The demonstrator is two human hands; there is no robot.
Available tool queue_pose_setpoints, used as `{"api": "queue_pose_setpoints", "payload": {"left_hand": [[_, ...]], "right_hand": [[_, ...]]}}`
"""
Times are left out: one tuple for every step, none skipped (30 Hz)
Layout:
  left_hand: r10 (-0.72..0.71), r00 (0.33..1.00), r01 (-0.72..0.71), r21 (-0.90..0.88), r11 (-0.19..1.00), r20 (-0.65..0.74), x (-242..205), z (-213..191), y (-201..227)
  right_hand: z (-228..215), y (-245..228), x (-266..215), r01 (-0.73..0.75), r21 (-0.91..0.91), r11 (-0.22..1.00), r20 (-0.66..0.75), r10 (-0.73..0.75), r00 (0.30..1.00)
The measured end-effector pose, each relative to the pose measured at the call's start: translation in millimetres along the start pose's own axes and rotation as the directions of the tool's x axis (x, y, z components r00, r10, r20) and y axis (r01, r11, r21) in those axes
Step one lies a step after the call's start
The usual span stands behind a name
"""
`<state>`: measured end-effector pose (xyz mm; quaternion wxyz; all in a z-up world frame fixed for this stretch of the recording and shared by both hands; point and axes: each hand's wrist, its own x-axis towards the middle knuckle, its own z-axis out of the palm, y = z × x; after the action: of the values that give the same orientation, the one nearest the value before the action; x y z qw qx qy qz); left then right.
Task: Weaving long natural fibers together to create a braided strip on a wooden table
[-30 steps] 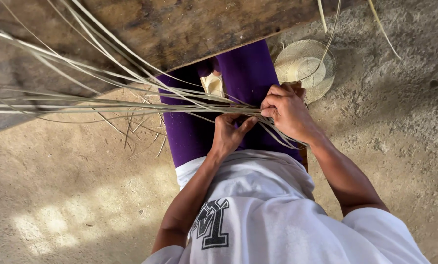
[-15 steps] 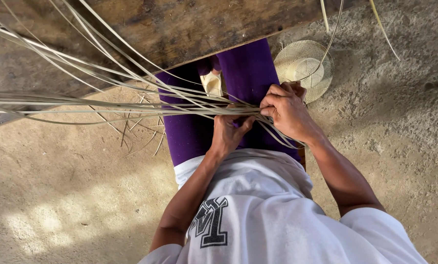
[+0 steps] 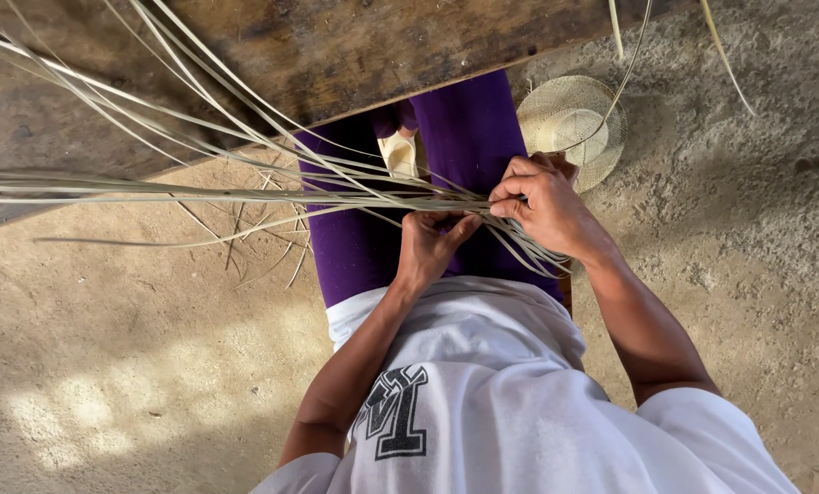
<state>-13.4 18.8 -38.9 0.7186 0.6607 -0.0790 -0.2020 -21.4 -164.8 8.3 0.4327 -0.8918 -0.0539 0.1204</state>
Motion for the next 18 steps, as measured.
{"api": "queue_pose_setpoints", "payload": {"left_hand": [[0.029, 1.0, -0.028, 0.03, 0.999, -0.007, 0.1, 0.1, -0.8], [0.057, 0.998, -0.057, 0.06, 0.997, -0.012, 0.2, 0.1, -1.6], [0.058, 0.998, -0.057, 0.06, 0.997, -0.012, 0.5, -0.8, -0.6], [0.071, 0.997, -0.07, 0.091, 0.993, -0.008, 0.8, -1.6, 0.3], [0.082, 0.997, -0.081, 0.122, 0.989, -0.002, 0.8, -2.4, 1.2], [0.082, 0.997, -0.081, 0.122, 0.989, -0.002, 1.7, -1.1, 2.4], [0.094, 0.996, -0.093, 0.119, 0.988, 0.0, 2.6, 0.2, 3.6], [0.106, 0.994, -0.105, 0.117, 0.988, 0.002, 3.5, 1.5, 4.8], [0.105, 0.994, -0.105, 0.117, 0.988, 0.001, 2.6, 1.8, 6.5], [0.106, 0.994, -0.105, 0.107, 0.989, -0.005, 1.6, 2.1, 8.3], [0.11, 0.994, -0.108, 0.097, 0.989, -0.012, 1.3, 2.3, 10.3], [0.111, 0.994, -0.109, 0.097, 0.989, -0.014, 1.9, 1.4, 8.9], [0.101, 0.995, -0.101, 0.103, 0.989, 0.009, 2.7, 0.5, 7.6], [0.09, 0.995, -0.093, 0.11, 0.99, 0.031, 3.4, -0.4, 6.4], [0.091, 0.995, -0.094, 0.111, 0.989, 0.03, 5.2, -2.8, 12.3], [0.112, 0.993, -0.115, 0.141, 0.983, 0.034, 6.8, -5.0, 18.4], [0.132, 0.99, -0.137, 0.171, 0.976, 0.041, 8.6, -7.3, 24.5], [0.133, 0.99, -0.139, 0.172, 0.975, 0.041, 9.4, -7.6, 25.2]], "right_hand": [[1.7, 2.7, -0.1, 0.011, -0.029, 1.0, -0.001, -0.011, 1.0], [3.4, 5.2, -0.2, 0.021, -0.059, 0.998, -0.001, -0.021, 1.0], [6.9, 11.6, -0.5, 0.021, -0.06, 0.998, -0.001, -0.022, 1.0], [10.4, 18.0, -0.8, 0.024, -0.032, 0.999, -0.007, -0.024, 1.0], [14.1, 24.5, -1.5, 0.026, -0.004, 1.0, -0.012, -0.026, 1.0], [13.2, 22.0, -1.7, 0.025, -0.004, 1.0, -0.012, -0.025, 1.0], [12.2, 19.5, -1.9, 0.026, -0.024, 0.999, -0.011, -0.026, 1.0], [11.3, 17.0, -2.0, 0.027, -0.045, 0.999, -0.01, -0.027, 1.0], [13.4, 19.4, -2.2, 0.027, -0.044, 0.999, -0.009, -0.027, 1.0], [15.4, 21.7, -2.5, 0.033, -0.055, 0.998, -0.015, -0.034, 0.999], [16.9, 24.0, -2.0, 0.042, -0.068, 0.997, -0.021, -0.043, 0.999], [18.4, 26.1, -2.4, 0.043, -0.068, 0.997, -0.021, -0.045, 0.999], [19.8, 28.1, -2.6, 0.036, -0.09, 0.995, -0.025, -0.038, 0.999], [21.1, 30.2, -2.9, 0.028, -0.111, 0.993, -0.03, -0.031, 0.999], [20.8, 29.7, -2.8, 0.03, -0.112, 0.993, -0.03, -0.033, 0.999], [20.4, 29.2, -2.8, 0.03, -0.096, 0.995, -0.032, -0.033, 0.999], [20.0, 28.7, -3.1, 0.029, -0.081, 0.996, -0.035, -0.032, 0.999], [18.4, 24.8, -2.9, 0.03, -0.081, 0.996, -0.036, -0.033, 0.999]]}}
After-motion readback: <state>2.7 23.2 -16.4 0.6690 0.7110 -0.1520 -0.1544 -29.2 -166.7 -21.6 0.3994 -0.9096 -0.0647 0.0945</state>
